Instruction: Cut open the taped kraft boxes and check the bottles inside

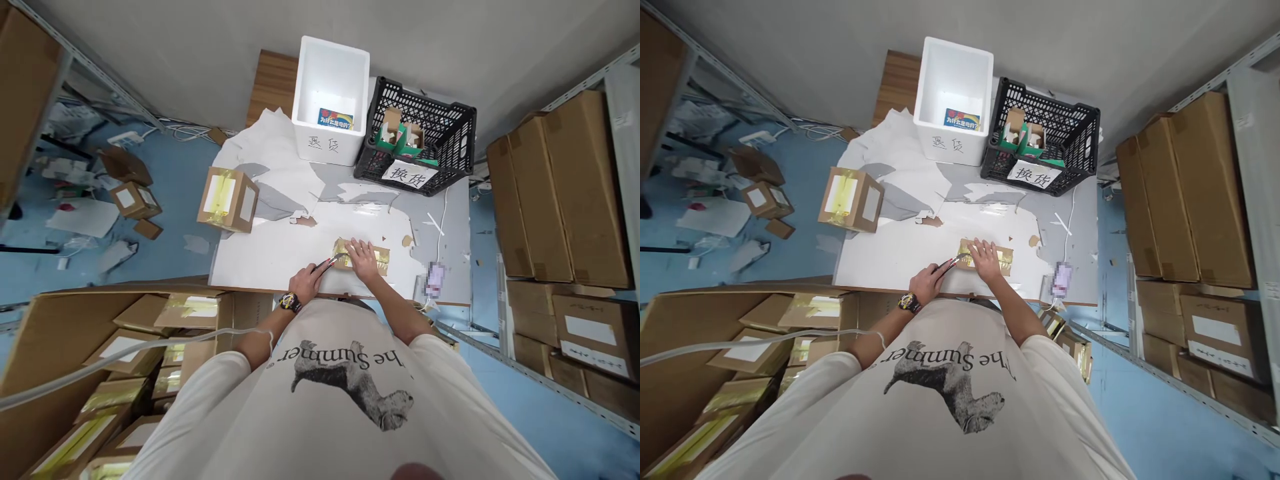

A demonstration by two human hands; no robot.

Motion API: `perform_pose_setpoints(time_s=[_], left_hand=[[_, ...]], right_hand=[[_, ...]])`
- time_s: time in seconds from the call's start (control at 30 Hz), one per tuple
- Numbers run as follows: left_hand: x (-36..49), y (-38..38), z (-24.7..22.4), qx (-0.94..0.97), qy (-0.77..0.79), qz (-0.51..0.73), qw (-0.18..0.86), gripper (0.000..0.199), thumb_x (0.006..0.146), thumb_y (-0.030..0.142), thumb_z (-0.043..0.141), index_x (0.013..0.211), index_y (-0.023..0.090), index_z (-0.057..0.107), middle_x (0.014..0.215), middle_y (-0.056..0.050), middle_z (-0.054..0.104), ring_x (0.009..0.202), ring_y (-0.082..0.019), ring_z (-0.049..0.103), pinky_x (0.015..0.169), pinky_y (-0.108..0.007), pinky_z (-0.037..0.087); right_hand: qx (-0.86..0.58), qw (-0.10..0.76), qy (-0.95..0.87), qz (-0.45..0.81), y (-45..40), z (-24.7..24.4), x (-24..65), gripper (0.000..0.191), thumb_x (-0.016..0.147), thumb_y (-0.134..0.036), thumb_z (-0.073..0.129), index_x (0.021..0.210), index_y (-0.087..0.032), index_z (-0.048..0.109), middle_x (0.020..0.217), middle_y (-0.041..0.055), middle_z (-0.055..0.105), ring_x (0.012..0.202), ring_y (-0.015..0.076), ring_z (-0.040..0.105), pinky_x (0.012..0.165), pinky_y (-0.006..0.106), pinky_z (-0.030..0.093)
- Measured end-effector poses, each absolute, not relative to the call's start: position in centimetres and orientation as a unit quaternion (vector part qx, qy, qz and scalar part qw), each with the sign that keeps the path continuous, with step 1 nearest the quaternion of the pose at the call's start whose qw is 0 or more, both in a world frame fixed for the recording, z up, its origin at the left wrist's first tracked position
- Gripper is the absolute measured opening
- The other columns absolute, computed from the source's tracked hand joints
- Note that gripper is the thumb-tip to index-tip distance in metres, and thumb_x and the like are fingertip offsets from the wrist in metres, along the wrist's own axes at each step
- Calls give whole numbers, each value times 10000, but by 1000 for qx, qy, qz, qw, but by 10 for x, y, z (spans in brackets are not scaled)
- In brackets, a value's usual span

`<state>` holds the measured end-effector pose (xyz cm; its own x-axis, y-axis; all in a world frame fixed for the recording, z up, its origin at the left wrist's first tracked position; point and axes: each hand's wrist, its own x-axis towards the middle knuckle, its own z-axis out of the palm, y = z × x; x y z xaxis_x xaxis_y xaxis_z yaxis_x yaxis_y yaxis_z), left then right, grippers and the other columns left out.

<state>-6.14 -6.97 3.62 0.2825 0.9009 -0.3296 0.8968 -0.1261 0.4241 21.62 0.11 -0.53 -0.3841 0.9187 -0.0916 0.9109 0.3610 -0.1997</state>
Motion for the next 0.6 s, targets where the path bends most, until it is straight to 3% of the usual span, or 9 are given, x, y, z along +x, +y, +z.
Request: perform_pose_setpoints(time_s=[0.27,0.43,0.6], left_hand=[[-51,-68,33,742,606,-8,288,639,1175,362,444,1805,464,426,1366,-112,667,1024,-272,713,775,-357,536],[-58,-64,35,752,598,-27,274,625,1186,372,421,1795,510,420,1368,-112,673,1028,-281,709,786,-369,537],[-51,-60,34,738,617,-23,272,644,1184,352,423,1810,498,392,1371,-116,662,1045,-276,706,809,-369,550]], right_hand=[[-545,31,-832,101,1,-11,222,634,1106,-137,460,1702,-287,616,1762,94,574,1594,370,535,1386,678,326],[-537,43,-837,98,3,-15,226,627,1106,-156,486,1709,-283,605,1736,101,605,1570,372,556,1374,679,352],[-538,31,-838,91,8,-15,226,609,1110,-127,465,1675,-271,644,1730,86,614,1539,345,580,1373,613,380]])
